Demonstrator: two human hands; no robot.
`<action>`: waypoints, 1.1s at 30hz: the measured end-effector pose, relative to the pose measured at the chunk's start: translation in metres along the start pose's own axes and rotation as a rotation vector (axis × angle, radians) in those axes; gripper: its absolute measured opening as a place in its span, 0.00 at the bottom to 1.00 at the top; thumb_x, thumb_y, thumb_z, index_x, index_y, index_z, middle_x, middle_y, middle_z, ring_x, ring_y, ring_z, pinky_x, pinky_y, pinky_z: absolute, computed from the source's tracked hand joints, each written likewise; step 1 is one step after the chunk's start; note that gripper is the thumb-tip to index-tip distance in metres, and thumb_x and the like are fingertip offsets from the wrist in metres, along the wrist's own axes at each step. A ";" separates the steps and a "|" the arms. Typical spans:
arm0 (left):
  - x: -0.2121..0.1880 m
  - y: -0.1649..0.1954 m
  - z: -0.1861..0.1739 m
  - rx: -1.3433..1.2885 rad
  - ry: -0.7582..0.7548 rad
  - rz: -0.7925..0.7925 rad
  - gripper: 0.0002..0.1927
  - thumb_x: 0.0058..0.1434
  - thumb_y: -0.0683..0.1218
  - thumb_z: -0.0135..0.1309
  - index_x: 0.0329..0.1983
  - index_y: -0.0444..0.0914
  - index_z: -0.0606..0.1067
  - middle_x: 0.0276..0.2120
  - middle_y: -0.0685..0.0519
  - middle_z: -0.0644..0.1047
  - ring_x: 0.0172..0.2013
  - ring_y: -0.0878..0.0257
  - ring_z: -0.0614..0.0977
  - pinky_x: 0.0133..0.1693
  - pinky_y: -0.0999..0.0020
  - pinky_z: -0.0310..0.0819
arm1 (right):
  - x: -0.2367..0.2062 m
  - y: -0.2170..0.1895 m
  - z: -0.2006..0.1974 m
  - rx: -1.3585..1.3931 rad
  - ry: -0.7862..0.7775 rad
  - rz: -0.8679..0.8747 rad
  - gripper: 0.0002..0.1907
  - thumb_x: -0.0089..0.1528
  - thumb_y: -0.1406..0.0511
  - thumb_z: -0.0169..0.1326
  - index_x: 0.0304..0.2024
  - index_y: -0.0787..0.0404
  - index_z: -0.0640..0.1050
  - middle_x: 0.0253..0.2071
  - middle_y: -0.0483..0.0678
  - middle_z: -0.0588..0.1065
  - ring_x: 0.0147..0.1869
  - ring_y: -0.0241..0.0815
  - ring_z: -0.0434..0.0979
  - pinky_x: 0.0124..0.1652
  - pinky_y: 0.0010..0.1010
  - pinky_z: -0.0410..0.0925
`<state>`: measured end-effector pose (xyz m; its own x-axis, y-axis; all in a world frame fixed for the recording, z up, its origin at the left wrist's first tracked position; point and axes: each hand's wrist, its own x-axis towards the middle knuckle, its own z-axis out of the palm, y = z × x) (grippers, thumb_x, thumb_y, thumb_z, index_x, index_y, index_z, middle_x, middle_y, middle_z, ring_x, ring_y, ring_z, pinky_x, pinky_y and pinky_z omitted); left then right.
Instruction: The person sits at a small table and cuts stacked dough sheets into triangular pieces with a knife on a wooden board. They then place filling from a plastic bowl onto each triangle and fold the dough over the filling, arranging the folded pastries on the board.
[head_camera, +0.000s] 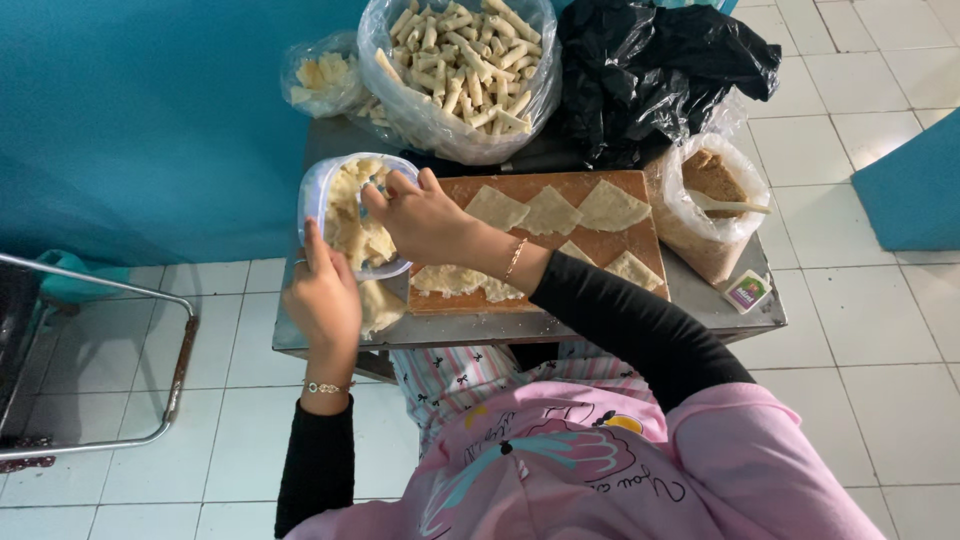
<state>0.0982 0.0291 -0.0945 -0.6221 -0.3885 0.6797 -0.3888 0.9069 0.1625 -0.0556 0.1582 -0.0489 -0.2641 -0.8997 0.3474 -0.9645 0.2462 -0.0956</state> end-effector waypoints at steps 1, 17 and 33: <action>-0.001 0.002 0.000 0.021 0.009 0.004 0.24 0.67 0.41 0.57 0.67 0.36 0.72 0.27 0.42 0.78 0.25 0.48 0.82 0.27 0.55 0.76 | 0.002 -0.003 0.001 -0.032 0.030 -0.009 0.29 0.51 0.67 0.56 0.54 0.68 0.67 0.38 0.53 0.75 0.54 0.49 0.69 0.44 0.46 0.59; 0.003 0.014 -0.006 0.028 0.025 0.001 0.24 0.68 0.41 0.55 0.67 0.34 0.71 0.34 0.41 0.81 0.25 0.49 0.83 0.27 0.57 0.76 | -0.001 -0.008 0.028 0.319 0.082 0.092 0.23 0.51 0.73 0.50 0.50 0.67 0.63 0.43 0.44 0.76 0.55 0.50 0.68 0.44 0.50 0.57; 0.005 0.014 -0.006 0.022 0.036 -0.003 0.23 0.67 0.40 0.56 0.66 0.34 0.72 0.35 0.42 0.81 0.26 0.49 0.82 0.27 0.58 0.76 | -0.013 -0.011 0.005 0.390 0.075 0.122 0.24 0.50 0.74 0.50 0.49 0.64 0.62 0.43 0.39 0.77 0.57 0.46 0.69 0.43 0.48 0.54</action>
<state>0.0936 0.0404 -0.0847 -0.5961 -0.3843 0.7050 -0.4054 0.9019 0.1489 -0.0416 0.1660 -0.0569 -0.3894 -0.8404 0.3770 -0.8575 0.1813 -0.4815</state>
